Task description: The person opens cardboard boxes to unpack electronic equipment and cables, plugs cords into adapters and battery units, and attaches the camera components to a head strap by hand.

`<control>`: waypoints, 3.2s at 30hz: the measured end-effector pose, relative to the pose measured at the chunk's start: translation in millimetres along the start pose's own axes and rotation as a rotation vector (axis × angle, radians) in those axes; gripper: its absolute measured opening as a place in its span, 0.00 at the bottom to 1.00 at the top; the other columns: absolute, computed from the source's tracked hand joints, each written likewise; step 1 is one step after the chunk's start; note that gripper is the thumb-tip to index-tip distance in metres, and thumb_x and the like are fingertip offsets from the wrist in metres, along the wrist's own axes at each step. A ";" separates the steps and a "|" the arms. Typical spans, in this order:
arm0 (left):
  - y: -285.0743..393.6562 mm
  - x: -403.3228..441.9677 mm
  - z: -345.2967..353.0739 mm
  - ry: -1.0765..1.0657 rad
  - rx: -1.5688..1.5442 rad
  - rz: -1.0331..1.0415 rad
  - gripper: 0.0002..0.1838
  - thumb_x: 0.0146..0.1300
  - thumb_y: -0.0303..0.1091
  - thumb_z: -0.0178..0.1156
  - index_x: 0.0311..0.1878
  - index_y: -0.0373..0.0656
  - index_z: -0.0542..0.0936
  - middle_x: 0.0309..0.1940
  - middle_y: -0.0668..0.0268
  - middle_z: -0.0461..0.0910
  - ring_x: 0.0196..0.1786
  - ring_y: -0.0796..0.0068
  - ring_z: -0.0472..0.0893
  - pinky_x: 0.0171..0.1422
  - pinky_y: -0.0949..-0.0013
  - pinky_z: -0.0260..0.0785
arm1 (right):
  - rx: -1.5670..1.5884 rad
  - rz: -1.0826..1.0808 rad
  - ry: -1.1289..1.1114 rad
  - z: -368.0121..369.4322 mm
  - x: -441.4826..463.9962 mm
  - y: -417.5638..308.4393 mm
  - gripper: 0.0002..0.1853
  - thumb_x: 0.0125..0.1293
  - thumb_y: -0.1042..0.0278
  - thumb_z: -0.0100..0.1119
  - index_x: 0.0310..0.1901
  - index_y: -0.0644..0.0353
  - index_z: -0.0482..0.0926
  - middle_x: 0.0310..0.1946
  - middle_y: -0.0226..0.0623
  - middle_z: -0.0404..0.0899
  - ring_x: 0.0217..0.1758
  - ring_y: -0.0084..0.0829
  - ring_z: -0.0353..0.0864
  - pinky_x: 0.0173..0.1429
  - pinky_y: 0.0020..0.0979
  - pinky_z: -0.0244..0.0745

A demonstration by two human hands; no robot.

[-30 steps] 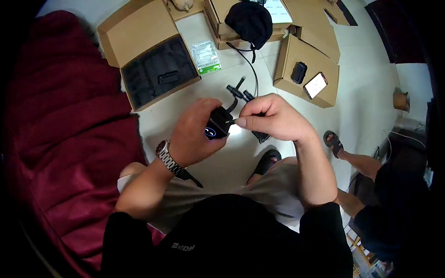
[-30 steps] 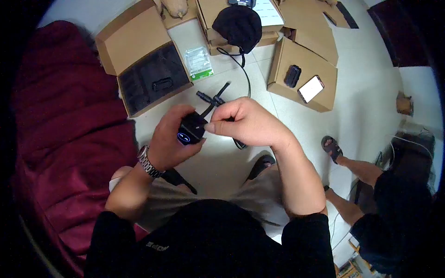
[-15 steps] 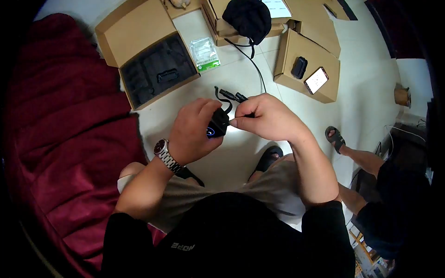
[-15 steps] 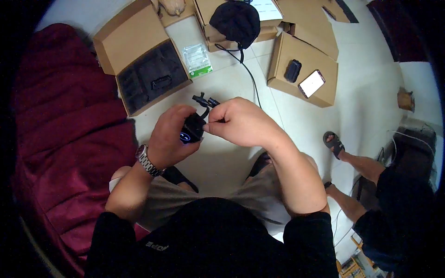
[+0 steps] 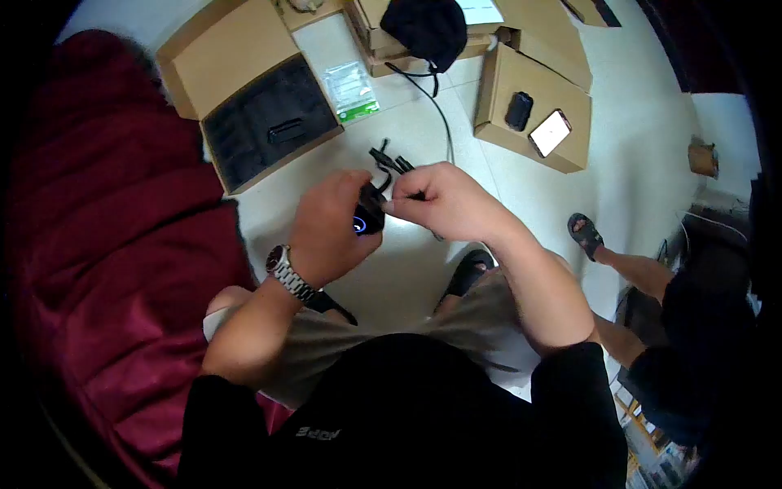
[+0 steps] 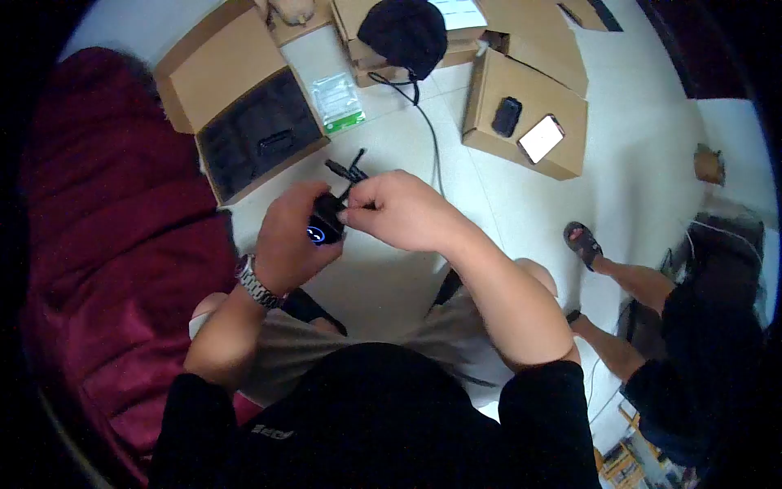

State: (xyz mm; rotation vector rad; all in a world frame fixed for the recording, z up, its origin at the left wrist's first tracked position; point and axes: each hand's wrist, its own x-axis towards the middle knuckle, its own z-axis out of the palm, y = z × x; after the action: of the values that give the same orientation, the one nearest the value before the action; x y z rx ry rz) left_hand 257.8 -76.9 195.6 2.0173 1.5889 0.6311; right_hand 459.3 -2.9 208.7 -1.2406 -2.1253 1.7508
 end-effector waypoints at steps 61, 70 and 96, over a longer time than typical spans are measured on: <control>7.2 -3.3 0.5 0.055 -0.113 -0.111 0.34 0.46 0.34 0.74 0.58 0.39 0.71 0.49 0.52 0.77 0.51 0.52 0.80 0.56 0.58 0.73 | 0.303 -0.149 0.280 -30.1 -20.5 1.8 0.15 0.66 0.57 0.68 0.33 0.62 0.85 0.21 0.26 0.77 0.24 0.19 0.73 0.30 0.24 0.66; 4.1 -1.1 6.0 0.055 -0.102 -0.006 0.32 0.44 0.32 0.73 0.55 0.39 0.72 0.44 0.54 0.77 0.46 0.53 0.80 0.51 0.57 0.73 | -0.055 -0.126 0.094 6.4 -9.9 0.5 0.14 0.66 0.55 0.63 0.37 0.60 0.83 0.30 0.48 0.79 0.35 0.49 0.80 0.41 0.45 0.74; -47.6 39.6 89.8 -0.070 -0.159 -0.290 0.37 0.49 0.37 0.72 0.62 0.41 0.69 0.53 0.49 0.78 0.54 0.48 0.80 0.59 0.56 0.74 | 0.341 0.119 0.628 -73.7 -52.7 29.6 0.15 0.68 0.58 0.65 0.32 0.64 0.84 0.19 0.21 0.72 0.26 0.14 0.66 0.31 0.23 0.64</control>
State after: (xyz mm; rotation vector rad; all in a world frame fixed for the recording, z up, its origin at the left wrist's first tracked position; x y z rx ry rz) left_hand 287.2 -37.2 98.4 1.6372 1.6904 0.5503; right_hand 550.1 19.1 227.5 -1.5659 -1.3693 1.4170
